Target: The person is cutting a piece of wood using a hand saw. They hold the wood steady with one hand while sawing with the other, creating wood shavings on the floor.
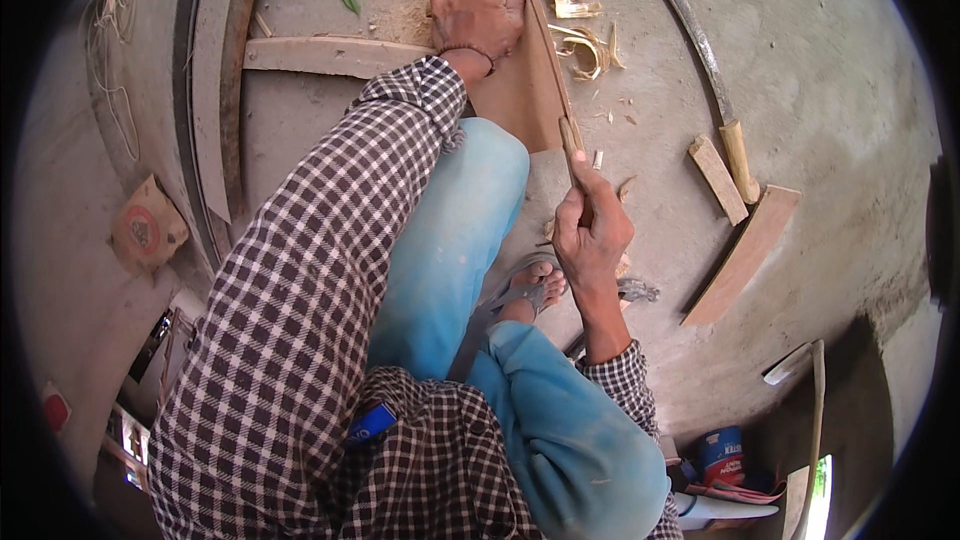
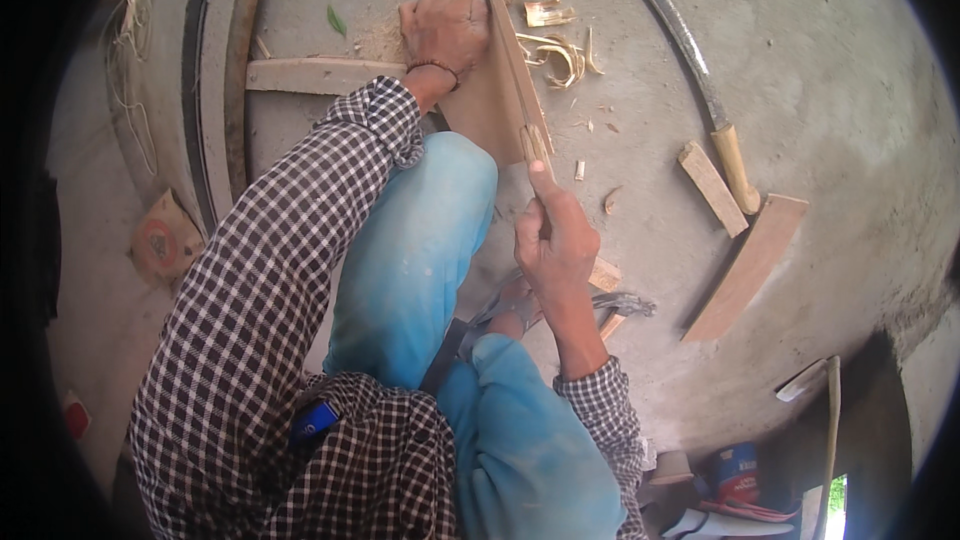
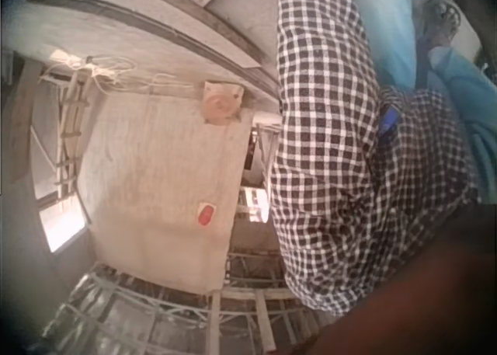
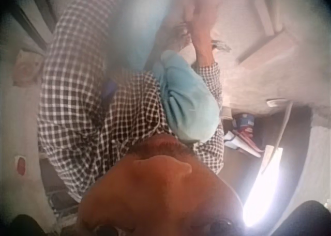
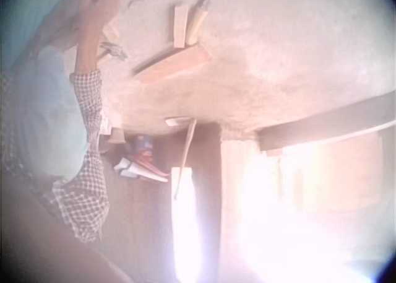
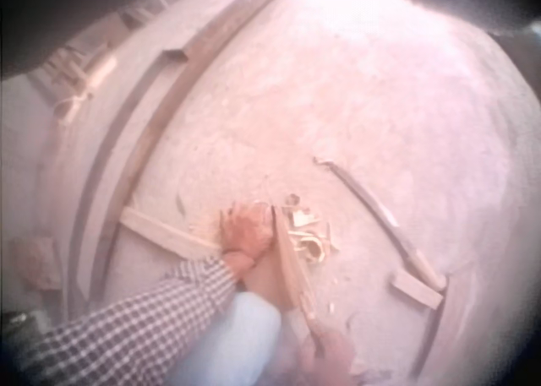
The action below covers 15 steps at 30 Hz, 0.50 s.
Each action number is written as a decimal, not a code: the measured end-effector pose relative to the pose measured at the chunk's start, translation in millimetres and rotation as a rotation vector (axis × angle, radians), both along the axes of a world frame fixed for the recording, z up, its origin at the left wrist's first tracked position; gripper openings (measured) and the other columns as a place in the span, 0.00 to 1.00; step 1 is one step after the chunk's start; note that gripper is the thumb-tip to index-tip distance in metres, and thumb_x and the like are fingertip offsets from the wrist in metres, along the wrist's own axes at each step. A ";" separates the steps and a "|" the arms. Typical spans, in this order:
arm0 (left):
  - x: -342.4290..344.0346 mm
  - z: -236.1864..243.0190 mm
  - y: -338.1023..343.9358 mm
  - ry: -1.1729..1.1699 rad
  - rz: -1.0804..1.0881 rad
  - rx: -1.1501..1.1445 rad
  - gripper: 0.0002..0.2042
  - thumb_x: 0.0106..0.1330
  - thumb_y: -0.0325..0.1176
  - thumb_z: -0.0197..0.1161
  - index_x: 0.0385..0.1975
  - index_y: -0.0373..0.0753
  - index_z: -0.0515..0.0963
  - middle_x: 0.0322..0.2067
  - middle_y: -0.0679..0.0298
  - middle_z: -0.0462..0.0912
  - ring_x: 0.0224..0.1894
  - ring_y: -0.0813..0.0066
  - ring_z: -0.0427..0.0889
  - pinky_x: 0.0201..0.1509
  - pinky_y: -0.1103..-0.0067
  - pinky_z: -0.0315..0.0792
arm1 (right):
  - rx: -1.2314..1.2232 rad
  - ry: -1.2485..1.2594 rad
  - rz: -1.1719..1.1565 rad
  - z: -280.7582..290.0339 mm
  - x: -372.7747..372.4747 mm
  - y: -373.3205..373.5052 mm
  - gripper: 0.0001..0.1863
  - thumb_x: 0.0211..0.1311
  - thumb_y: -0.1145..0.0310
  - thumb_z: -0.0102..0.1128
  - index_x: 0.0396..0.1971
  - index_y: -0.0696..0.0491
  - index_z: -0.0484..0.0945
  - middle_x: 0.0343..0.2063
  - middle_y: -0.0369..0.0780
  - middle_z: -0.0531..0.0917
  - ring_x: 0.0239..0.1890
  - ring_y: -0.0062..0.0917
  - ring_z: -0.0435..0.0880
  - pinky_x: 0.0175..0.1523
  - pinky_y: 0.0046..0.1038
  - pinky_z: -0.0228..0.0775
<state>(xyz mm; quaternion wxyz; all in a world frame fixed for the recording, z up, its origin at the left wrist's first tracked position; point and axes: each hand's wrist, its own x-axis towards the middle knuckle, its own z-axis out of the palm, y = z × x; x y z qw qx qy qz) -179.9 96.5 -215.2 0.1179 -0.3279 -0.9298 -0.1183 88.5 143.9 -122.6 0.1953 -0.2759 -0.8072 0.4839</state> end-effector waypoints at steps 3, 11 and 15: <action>-3.4 0.1 -3.2 0.000 0.008 -0.027 0.13 0.75 0.44 0.55 0.38 0.49 0.86 0.38 0.70 0.86 0.47 0.66 0.79 0.58 0.64 0.62 | -0.027 0.004 0.007 -7.6 -10.3 -2.9 0.25 0.62 0.80 0.60 0.60 0.52 0.82 0.27 0.42 0.82 0.24 0.27 0.83 0.32 0.30 0.75; 5.5 -7.9 5.0 -0.037 -0.024 0.091 0.14 0.73 0.45 0.55 0.33 0.48 0.86 0.36 0.67 0.86 0.46 0.62 0.77 0.55 0.60 0.60 | -0.014 -0.045 0.013 7.9 5.6 -2.2 0.26 0.62 0.81 0.61 0.62 0.52 0.81 0.26 0.43 0.81 0.25 0.28 0.82 0.32 0.31 0.76; -0.3 -6.8 -3.8 -0.014 -0.023 0.016 0.14 0.73 0.45 0.55 0.33 0.48 0.85 0.36 0.68 0.85 0.48 0.63 0.77 0.56 0.60 0.60 | 0.007 -0.028 0.040 -7.9 -15.3 4.2 0.26 0.61 0.81 0.61 0.62 0.52 0.81 0.26 0.44 0.81 0.25 0.29 0.82 0.33 0.31 0.76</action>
